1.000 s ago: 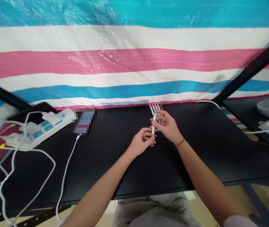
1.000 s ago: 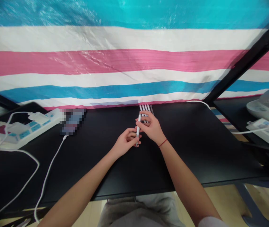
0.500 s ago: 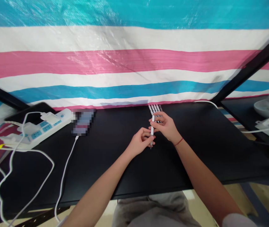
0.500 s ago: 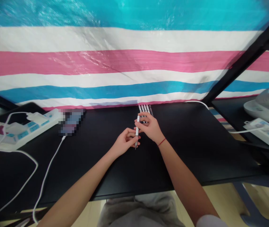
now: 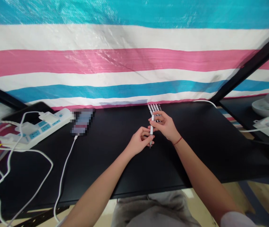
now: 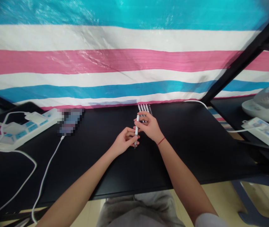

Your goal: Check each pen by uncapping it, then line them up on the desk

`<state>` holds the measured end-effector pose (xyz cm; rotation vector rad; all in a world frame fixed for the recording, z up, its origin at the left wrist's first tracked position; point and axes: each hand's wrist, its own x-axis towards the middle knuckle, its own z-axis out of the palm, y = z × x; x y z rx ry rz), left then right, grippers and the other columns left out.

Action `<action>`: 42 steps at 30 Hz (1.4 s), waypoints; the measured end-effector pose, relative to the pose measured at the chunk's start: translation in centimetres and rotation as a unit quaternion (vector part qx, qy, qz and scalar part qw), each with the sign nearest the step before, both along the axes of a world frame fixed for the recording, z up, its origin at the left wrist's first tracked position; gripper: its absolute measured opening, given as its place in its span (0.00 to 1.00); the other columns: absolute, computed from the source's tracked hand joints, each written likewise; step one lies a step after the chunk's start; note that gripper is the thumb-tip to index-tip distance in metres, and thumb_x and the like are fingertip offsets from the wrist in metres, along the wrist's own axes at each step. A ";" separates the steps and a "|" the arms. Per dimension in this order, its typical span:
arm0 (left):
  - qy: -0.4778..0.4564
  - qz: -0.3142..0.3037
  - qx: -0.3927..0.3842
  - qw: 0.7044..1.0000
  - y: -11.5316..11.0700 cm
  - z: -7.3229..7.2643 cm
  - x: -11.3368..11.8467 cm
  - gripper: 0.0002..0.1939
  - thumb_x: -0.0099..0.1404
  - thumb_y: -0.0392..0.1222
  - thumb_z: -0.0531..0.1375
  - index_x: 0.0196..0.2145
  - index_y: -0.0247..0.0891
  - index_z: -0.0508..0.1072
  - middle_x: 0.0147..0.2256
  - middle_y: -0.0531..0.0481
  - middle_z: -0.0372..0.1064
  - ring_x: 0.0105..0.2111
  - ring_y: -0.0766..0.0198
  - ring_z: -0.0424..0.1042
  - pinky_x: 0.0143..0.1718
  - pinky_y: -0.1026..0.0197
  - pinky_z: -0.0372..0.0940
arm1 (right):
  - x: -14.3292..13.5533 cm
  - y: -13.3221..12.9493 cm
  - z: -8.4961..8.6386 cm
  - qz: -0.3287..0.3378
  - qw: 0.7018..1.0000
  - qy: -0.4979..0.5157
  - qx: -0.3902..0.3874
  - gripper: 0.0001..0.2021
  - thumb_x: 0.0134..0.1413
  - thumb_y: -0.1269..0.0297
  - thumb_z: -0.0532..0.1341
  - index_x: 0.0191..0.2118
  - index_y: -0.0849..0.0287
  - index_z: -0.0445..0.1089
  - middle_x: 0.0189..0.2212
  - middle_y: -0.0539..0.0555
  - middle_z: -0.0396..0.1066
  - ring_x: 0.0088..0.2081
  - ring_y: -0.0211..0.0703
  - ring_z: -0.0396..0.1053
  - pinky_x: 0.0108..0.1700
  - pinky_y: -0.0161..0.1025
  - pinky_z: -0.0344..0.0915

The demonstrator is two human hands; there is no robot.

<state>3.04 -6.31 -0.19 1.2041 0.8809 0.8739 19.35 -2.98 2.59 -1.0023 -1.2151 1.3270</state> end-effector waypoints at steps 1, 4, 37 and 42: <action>-0.002 0.000 -0.001 1.000 0.0 0.0 0.0 0.18 0.59 0.48 0.64 0.40 0.36 0.64 0.39 0.46 0.73 0.29 0.65 0.76 0.29 0.63 0.71 | 0.0 0.0 0.0 -0.002 1.000 0.002 0.000 0.24 0.43 0.58 0.70 0.47 0.54 0.64 0.37 0.52 0.74 0.31 0.46 0.77 0.30 0.42 0.77; -0.005 0.000 -0.007 1.000 0.0 0.0 0.0 0.18 0.59 0.48 0.64 0.39 0.36 0.63 0.38 0.46 0.72 0.29 0.65 0.76 0.28 0.63 0.71 | 0.0 0.0 0.0 -0.002 1.000 0.002 -0.005 0.25 0.43 0.58 0.70 0.47 0.54 0.64 0.38 0.52 0.74 0.31 0.46 0.77 0.30 0.42 0.77; -0.009 -0.004 -0.016 1.000 0.1 -0.1 0.0 0.19 0.58 0.49 0.65 0.41 0.36 0.64 0.38 0.45 0.72 0.30 0.65 0.76 0.30 0.60 0.73 | 0.1 0.3 -0.5 -0.004 1.000 -0.007 -0.009 0.27 0.43 0.55 0.70 0.49 0.54 0.62 0.37 0.52 0.74 0.31 0.45 0.77 0.31 0.42 0.77; -0.004 -0.003 -0.014 1.000 0.1 0.0 0.0 0.20 0.57 0.50 0.65 0.40 0.36 0.64 0.38 0.45 0.72 0.30 0.65 0.76 0.31 0.59 0.72 | 0.2 0.3 -0.6 -0.008 1.000 -0.009 -0.002 0.26 0.43 0.54 0.70 0.46 0.55 0.63 0.36 0.52 0.74 0.31 0.45 0.76 0.30 0.41 0.77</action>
